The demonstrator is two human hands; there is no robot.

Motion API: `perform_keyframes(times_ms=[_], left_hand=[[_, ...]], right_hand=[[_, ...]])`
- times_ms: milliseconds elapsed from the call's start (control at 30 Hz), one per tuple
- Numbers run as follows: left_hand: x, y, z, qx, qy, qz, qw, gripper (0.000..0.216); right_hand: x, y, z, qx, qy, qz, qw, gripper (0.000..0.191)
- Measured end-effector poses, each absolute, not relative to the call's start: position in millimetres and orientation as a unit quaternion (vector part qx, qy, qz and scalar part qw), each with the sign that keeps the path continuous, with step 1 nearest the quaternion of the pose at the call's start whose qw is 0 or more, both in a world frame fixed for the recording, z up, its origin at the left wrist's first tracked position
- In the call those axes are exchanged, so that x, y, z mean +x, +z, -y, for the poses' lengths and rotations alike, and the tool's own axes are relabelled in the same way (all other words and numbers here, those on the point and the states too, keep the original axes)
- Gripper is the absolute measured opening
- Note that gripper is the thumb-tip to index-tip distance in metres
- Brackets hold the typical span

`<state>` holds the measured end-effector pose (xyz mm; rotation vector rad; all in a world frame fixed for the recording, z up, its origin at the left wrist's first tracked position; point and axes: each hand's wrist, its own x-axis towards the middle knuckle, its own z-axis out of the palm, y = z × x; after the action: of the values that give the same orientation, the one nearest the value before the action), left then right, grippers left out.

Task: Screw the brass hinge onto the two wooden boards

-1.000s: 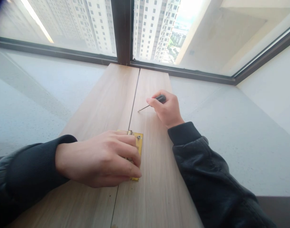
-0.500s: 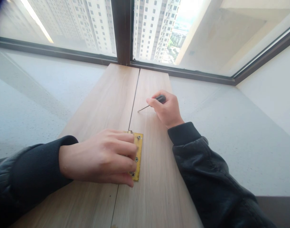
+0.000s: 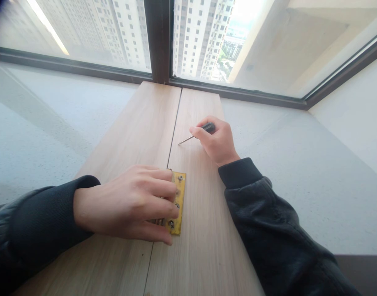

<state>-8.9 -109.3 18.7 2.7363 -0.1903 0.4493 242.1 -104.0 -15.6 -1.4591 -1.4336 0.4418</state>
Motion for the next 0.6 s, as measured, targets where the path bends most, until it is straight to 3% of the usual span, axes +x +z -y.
perform_keyframes(times_ms=[467,600], left_hand=[[-8.4,20.3,110.3,0.965,0.137,0.081,0.211,0.016],[-9.0,19.0,108.5,0.966,0.151,0.066,0.201,0.028]], right_hand=[[241.6,-14.9,104.3,-0.600,0.183,0.596,0.501,0.027],[241.1,-14.4,103.6,-0.601,0.181,0.595,0.502,0.027]])
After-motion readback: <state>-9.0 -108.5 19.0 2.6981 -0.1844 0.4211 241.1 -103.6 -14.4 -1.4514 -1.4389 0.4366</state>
